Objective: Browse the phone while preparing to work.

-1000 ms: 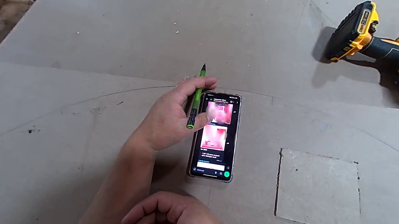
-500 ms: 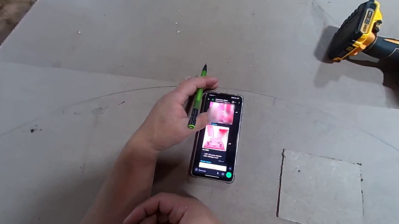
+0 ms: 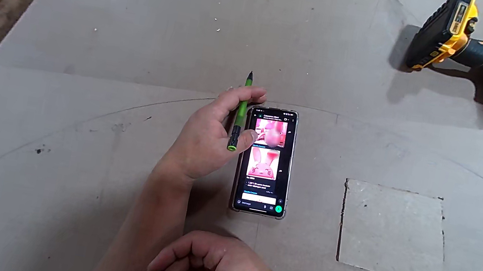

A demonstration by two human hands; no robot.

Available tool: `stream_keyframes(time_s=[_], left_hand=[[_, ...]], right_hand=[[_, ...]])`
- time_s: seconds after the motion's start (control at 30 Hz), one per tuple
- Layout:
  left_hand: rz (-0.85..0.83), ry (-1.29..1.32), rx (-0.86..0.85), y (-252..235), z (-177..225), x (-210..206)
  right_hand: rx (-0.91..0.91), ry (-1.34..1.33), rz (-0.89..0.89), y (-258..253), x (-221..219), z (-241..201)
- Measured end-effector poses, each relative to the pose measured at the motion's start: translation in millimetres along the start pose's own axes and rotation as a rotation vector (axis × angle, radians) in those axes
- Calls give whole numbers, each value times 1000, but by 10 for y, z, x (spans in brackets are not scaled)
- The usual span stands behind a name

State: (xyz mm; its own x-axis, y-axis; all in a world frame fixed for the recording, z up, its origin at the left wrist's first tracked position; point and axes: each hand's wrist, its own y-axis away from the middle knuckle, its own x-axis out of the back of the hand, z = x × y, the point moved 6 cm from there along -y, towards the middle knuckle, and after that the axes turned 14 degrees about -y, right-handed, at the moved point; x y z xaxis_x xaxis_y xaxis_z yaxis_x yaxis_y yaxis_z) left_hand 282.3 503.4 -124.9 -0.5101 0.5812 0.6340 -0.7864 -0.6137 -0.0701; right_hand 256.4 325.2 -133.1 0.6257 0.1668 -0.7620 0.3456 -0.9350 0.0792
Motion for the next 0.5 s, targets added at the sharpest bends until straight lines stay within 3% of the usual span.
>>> stream_keyframes(time_s=[0.5], left_hand=[[25,-76,33,-20,-10,-19]], right_hand=[[-1,46,-1,0,5,-9]])
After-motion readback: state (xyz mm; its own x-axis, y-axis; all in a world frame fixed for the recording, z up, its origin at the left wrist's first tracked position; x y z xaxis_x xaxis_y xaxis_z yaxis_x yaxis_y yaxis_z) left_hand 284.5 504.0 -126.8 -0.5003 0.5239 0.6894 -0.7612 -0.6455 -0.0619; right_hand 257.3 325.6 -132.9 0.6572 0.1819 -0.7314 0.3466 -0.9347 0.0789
